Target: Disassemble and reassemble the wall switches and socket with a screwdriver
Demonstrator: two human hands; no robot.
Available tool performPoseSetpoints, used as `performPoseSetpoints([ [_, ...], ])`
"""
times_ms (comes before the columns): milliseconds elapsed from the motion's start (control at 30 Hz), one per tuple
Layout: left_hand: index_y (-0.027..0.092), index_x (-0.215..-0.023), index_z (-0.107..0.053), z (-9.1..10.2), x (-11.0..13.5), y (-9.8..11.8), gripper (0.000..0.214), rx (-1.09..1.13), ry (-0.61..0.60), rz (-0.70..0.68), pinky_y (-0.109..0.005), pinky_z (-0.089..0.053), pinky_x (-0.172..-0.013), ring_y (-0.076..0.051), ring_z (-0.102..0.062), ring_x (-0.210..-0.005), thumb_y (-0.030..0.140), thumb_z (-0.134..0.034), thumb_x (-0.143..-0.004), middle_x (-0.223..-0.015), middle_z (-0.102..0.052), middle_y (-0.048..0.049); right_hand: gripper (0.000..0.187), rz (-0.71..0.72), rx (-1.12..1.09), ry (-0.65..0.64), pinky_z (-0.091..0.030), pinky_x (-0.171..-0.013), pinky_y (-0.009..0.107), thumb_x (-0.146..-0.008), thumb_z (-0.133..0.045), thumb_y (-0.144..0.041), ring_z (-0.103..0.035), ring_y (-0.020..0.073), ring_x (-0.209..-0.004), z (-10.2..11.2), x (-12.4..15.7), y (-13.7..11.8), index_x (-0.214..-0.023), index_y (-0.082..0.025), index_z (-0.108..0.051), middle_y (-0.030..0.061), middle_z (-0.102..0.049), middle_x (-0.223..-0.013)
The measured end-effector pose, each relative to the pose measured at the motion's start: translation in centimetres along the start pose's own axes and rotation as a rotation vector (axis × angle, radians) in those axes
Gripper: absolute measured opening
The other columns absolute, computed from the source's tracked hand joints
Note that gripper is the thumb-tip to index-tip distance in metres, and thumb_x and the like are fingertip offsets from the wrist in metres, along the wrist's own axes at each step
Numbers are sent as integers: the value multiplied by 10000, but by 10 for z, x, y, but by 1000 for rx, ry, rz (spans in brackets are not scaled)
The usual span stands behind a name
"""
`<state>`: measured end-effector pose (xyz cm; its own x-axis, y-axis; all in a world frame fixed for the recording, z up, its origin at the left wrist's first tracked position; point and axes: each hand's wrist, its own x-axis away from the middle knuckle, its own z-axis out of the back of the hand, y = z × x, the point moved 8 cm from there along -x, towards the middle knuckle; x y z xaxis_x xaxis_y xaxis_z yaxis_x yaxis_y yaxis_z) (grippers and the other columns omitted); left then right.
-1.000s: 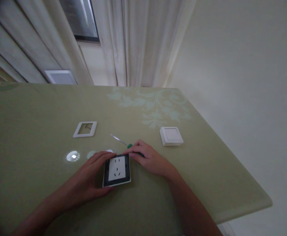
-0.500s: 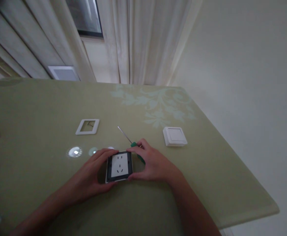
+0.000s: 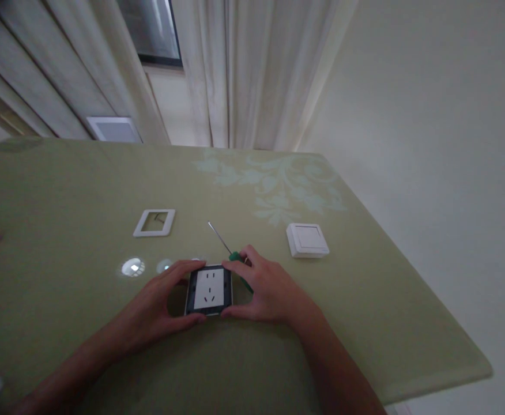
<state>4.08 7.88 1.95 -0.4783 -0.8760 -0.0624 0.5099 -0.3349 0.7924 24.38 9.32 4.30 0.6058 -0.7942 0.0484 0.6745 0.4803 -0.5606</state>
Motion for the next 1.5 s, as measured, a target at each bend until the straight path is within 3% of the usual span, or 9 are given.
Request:
performPoseSetpoints([
  [633, 299, -1471, -494, -7, -4, 3, 730, -7, 47, -35, -530, -566, -1075, -339, -652, -1291, 344, -868, -845, -1444, -648, -112, 905, 47, -125, 27, -553, -1109, 465, -750, -975, -470, -647, 323, -1251, 2, 0, 8, -1531, -225, -590, 137, -555, -1336],
  [833, 295, -1463, -515, -10, -5, 8, 707, -8, 86, -71, -536, -541, -1120, -342, -622, -1331, 357, -862, -849, -1442, -642, -111, 970, 28, -142, 36, -533, -1131, 469, -690, -1011, -511, -635, 327, -1265, 2, -2, 12, -1516, -220, -596, 130, -543, -1341],
  [1333, 287, -1455, -565, -11, -6, 13, 656, 5, 88, -40, -566, -538, -1126, -358, -618, -1347, 411, -838, -872, -1445, -652, -129, 953, 40, -166, 39, -527, -1115, 467, -690, -1007, -525, -642, 311, -1237, 0, -5, 12, -1499, -234, -595, 114, -548, -1326],
  [1433, 265, -1479, -575, -4, -6, 13, 710, 13, 95, -19, -573, -558, -1112, -372, -625, -1364, 469, -846, -855, -1481, -645, -158, 900, 41, -195, 89, -518, -1112, 467, -695, -991, -591, -642, 306, -1227, 6, -6, 14, -1445, -232, -648, 109, -563, -1309],
  [1500, 257, -1470, -606, 13, -13, 5, 650, 14, 111, 20, -515, -619, -1020, -353, -672, -1312, 543, -772, -911, -1465, -672, -157, 744, 36, -224, 167, -517, -1087, 453, -784, -908, -658, -645, 288, -1190, 13, -7, 17, -1359, -230, -707, 100, -585, -1262],
])
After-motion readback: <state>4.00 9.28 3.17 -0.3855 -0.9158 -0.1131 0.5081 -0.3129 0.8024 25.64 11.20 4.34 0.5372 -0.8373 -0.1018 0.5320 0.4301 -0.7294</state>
